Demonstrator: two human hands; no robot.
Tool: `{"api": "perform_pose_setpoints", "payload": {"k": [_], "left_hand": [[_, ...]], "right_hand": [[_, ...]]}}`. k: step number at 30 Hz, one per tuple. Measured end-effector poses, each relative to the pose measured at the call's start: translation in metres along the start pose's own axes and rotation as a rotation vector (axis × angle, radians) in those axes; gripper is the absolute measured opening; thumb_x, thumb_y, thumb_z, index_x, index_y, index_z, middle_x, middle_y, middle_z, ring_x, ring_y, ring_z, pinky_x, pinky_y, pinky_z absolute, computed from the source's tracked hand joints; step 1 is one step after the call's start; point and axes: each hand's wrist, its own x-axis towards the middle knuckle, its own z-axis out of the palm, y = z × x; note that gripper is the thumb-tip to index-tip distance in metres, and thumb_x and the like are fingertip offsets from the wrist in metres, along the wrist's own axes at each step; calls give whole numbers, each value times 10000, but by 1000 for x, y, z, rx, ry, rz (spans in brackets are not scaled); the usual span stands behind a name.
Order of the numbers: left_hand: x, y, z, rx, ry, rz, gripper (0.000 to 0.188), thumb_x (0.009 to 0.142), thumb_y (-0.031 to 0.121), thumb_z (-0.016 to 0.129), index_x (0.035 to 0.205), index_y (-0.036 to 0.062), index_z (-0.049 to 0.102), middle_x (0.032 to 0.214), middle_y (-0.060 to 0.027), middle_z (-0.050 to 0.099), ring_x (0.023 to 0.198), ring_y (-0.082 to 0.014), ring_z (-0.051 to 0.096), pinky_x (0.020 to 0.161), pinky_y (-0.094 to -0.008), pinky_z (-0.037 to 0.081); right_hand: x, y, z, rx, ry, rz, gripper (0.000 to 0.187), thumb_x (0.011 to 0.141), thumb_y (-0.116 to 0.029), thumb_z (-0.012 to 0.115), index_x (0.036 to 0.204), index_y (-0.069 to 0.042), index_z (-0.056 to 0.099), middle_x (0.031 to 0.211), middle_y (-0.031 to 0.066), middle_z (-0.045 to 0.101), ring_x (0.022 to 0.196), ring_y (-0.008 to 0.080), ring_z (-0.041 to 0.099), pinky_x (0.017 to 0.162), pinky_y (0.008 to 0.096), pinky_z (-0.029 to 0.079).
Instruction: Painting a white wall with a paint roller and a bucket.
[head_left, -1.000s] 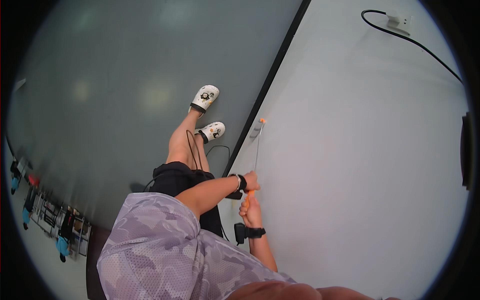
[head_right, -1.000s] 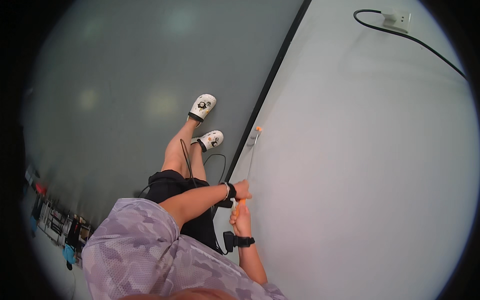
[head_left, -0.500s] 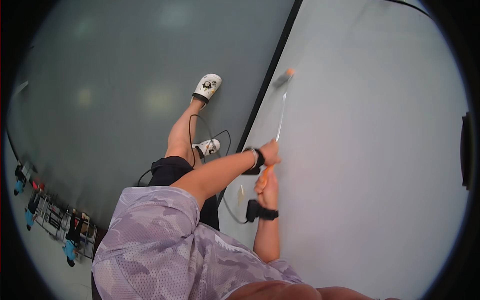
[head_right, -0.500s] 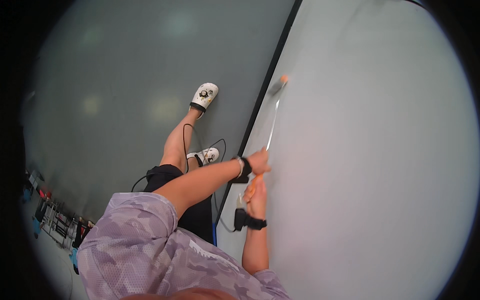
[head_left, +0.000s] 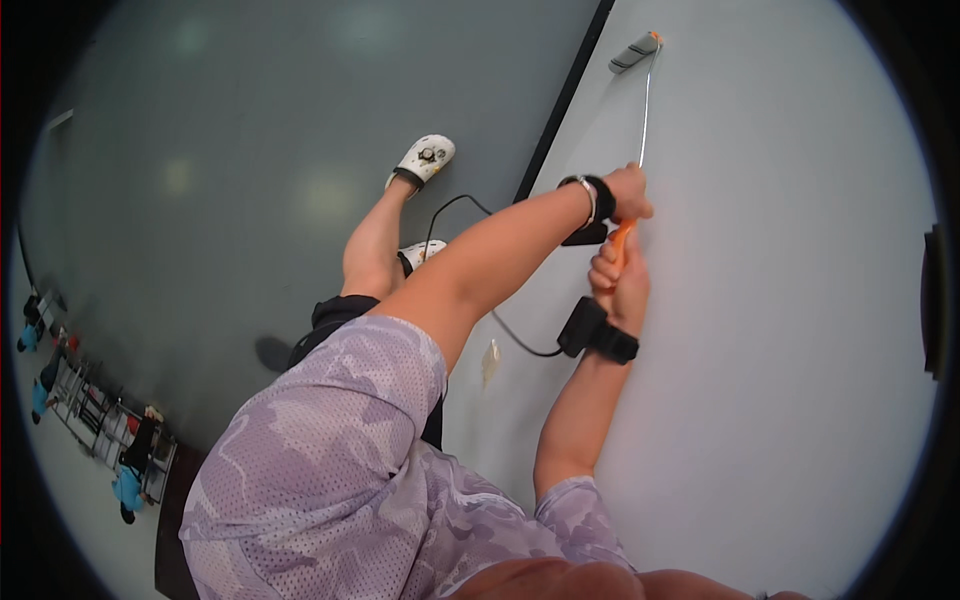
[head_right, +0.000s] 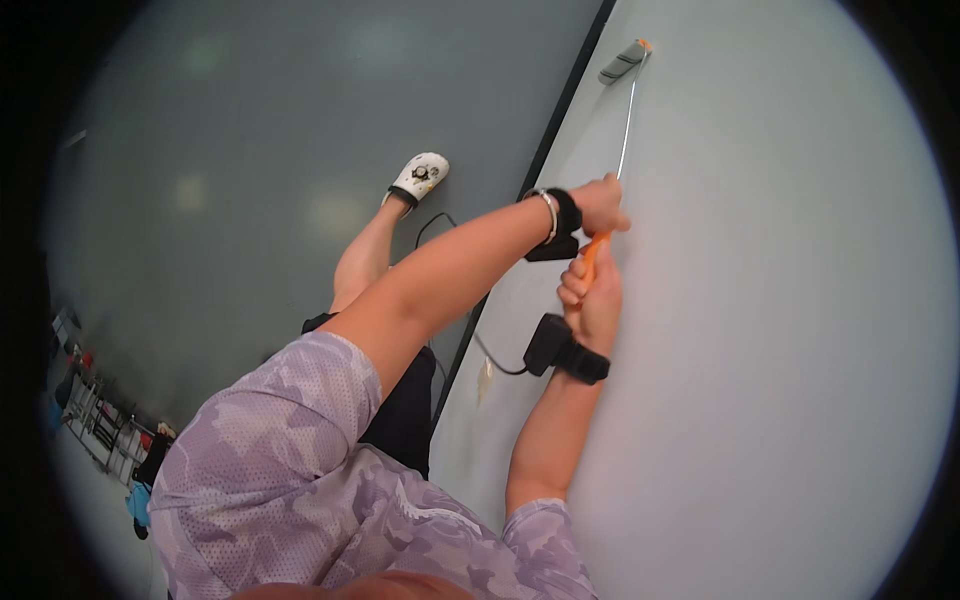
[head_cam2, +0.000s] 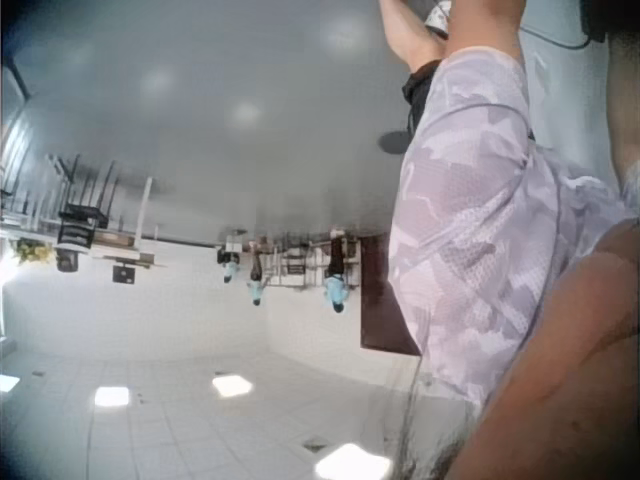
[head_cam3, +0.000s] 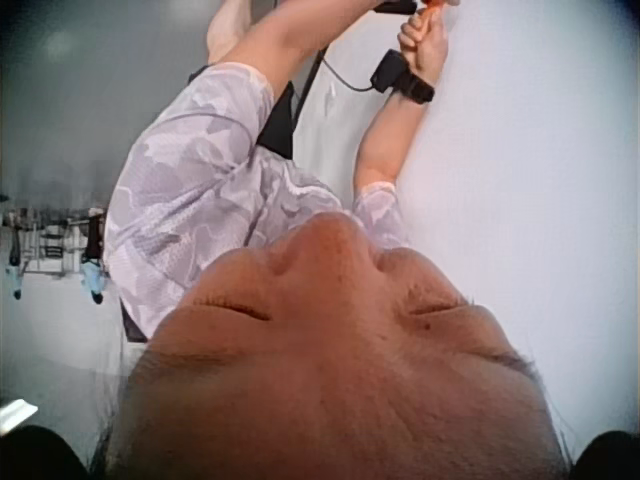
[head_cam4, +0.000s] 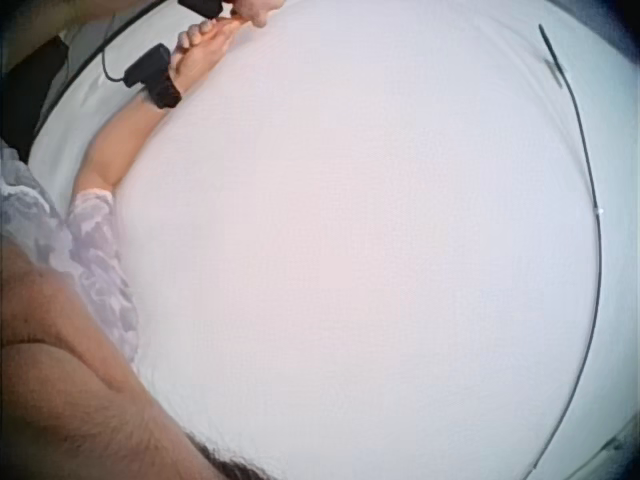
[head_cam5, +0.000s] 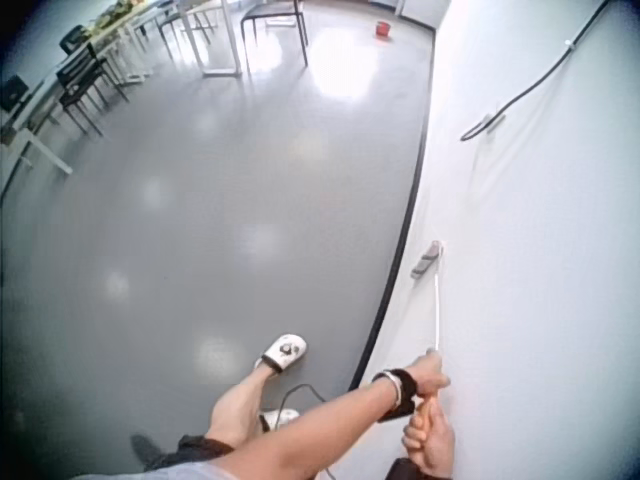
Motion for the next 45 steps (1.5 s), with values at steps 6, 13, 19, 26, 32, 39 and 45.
{"api": "perform_pose_setpoints", "payload": {"k": [6,13,19,26,32,39,45], "left_hand": [[-73,-92,77,230,-273,-307,477,601,249,586,891,-116,483,860,-276,527,821,-315,548,705,-350,450],[-74,-64,71,75,-186,-84,368,586,226,565,639,-131,495,609,-260,530,581,-307,567,520,-343,464],[-1,9,0,-5,4,-89,541,608,191,584,900,-174,312,709,-285,528,672,-362,557,586,-346,472],[-114,-131,74,208,-407,-309,260,601,206,541,587,-52,559,633,-205,568,605,-240,579,541,-314,467],[-48,-105,53,28,17,-31,395,628,285,513,652,-107,475,548,-218,524,503,-293,548,453,-337,450],[-14,-67,2,59,-20,-135,589,602,208,595,941,-187,319,749,-283,541,739,-340,566,632,-330,474],[-99,-148,67,-70,-291,-348,326,588,275,538,629,-46,575,626,-226,556,611,-266,577,582,-310,469]], "right_hand": [[-74,97,-44,2,231,331,248,840,-366,390,766,-129,403,511,-47,345,364,37,284,317,161,220],[-80,50,-29,23,215,351,233,847,-331,387,771,-111,409,485,-71,272,366,25,234,323,154,171],[-9,-22,11,-38,112,141,262,846,-339,385,779,-86,405,557,-32,354,379,16,253,319,144,200],[-86,113,-1,59,419,636,265,822,-365,433,736,-116,407,505,-36,340,376,38,278,323,145,195],[-45,38,21,-37,219,405,267,846,-350,385,777,-94,413,515,-53,328,375,18,250,322,136,180],[-3,32,35,-122,236,279,229,853,-329,370,812,-106,402,542,-22,363,397,34,283,333,162,214],[-62,101,11,-71,425,624,258,841,-341,393,780,-91,406,539,-20,360,390,40,276,342,144,207]]}}
